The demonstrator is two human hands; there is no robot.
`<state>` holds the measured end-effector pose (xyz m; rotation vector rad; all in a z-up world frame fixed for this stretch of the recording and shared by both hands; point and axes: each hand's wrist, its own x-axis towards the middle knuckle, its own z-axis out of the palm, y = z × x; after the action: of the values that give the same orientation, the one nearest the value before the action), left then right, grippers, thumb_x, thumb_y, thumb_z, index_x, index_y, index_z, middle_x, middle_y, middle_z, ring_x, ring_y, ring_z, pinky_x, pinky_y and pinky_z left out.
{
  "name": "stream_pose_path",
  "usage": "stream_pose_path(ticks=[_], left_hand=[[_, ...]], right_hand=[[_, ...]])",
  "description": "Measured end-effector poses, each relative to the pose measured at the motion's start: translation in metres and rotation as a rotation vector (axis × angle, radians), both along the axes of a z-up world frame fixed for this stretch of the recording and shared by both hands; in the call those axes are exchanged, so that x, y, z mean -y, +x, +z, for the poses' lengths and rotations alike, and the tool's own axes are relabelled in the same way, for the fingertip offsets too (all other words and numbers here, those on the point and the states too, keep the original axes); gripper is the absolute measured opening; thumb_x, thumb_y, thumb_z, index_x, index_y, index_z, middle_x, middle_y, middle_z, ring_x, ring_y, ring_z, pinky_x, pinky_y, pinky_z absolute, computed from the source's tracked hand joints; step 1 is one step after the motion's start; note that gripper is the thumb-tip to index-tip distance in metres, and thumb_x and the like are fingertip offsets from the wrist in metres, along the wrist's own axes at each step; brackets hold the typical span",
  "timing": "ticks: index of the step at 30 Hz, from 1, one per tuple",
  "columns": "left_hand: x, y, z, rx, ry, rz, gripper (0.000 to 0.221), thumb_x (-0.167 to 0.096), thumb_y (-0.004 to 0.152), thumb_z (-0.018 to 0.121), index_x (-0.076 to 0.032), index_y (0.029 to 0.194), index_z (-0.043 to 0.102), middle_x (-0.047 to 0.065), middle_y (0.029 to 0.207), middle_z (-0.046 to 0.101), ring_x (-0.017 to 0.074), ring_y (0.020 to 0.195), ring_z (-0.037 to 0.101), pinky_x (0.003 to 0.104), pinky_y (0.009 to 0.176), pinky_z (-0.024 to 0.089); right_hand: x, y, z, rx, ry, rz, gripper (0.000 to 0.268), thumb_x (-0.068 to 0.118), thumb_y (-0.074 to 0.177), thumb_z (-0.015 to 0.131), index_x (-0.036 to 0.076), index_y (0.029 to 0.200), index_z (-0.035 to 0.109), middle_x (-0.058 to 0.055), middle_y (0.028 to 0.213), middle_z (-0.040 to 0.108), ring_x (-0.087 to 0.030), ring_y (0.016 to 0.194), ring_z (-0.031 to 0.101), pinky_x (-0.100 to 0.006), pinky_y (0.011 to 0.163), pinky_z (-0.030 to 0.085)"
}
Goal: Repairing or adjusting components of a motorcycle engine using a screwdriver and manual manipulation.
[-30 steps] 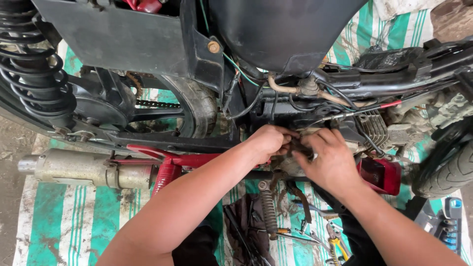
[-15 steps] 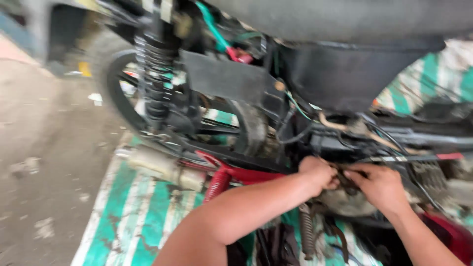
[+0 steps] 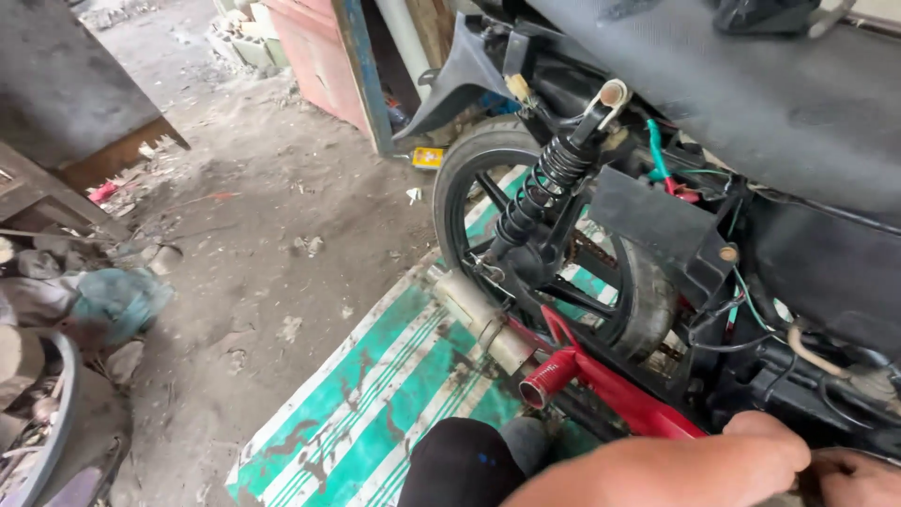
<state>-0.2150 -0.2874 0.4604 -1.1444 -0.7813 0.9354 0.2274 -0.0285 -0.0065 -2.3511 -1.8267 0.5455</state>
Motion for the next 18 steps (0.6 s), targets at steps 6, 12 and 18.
stream_pose_path(ticks=[6, 12, 18], left_hand=[[-0.139, 0.188, -0.277, 0.831, -0.222, 0.645, 0.088, -0.046, 0.077, 0.077, 0.009, 0.141, 0.051, 0.015, 0.123, 0.050, 0.0360, 0.116, 0.049, 0.042, 0.104, 0.034], [-0.269, 0.316, -0.454, 1.874, -0.481, 1.369, 0.031, -0.013, 0.098, 0.059, 0.013, 0.112, 0.069, 0.023, 0.101, 0.064, 0.0524, 0.099, 0.065, 0.055, 0.096, 0.047], [-0.273, 0.318, -0.480, 2.584, -0.899, 1.035, 0.035, -0.014, 0.105, 0.056, 0.004, 0.105, 0.087, 0.035, 0.116, 0.084, 0.0583, 0.118, 0.075, 0.067, 0.108, 0.049]], right_hand=[[-0.002, 0.015, -0.041, -0.059, 0.237, -0.015, 0.027, 0.030, 0.107, 0.080, 0.014, 0.119, 0.098, -0.014, 0.117, 0.093, -0.031, 0.113, 0.084, -0.041, 0.102, 0.060], [-0.029, 0.025, -0.031, 0.228, 0.041, 0.071, 0.041, 0.061, 0.105, 0.066, 0.042, 0.126, 0.095, 0.002, 0.133, 0.094, -0.023, 0.127, 0.085, -0.033, 0.101, 0.063], [-0.011, -0.020, 0.030, 0.291, -0.125, 0.113, 0.056, 0.066, 0.103, 0.056, 0.038, 0.134, 0.093, -0.004, 0.144, 0.090, -0.031, 0.141, 0.077, -0.041, 0.112, 0.060]])
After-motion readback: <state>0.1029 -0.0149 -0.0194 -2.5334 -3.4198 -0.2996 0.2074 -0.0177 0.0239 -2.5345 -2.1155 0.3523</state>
